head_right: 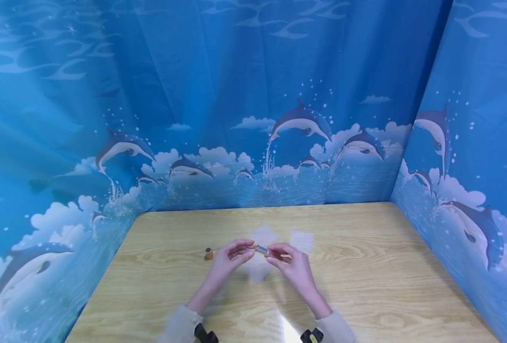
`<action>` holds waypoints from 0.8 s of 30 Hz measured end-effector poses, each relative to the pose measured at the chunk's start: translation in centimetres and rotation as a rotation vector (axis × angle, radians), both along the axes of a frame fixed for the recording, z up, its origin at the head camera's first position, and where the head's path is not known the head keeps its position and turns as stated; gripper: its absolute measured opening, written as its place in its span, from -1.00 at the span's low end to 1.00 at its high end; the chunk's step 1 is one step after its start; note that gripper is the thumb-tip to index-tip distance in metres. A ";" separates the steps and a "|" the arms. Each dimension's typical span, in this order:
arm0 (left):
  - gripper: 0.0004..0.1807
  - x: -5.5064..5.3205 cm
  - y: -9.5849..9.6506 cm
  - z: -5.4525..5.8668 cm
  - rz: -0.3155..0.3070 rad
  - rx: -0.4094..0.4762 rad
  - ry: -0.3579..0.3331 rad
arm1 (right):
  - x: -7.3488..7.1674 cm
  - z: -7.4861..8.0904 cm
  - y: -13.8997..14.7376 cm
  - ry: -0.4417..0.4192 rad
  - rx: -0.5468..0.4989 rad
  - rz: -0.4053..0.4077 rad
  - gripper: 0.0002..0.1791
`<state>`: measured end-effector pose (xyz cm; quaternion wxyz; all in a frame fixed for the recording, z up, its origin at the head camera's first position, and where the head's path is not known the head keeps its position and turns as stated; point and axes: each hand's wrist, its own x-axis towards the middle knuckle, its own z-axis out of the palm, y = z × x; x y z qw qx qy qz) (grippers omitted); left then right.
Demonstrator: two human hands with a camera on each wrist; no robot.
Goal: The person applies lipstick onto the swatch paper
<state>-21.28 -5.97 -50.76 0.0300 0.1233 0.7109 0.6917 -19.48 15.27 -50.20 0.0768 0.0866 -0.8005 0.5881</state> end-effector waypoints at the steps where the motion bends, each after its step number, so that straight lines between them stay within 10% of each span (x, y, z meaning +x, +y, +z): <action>1: -0.63 0.0 0.2 0.0 -0.005 -0.003 0.007 | 0.0 0.0 -0.1 0.001 -0.003 0.002 -0.70; 24: -0.73 0.1 1.7 1.6 -0.008 -0.155 0.055 | 0.2 -0.7 -1.4 -0.085 -0.120 0.075 -0.63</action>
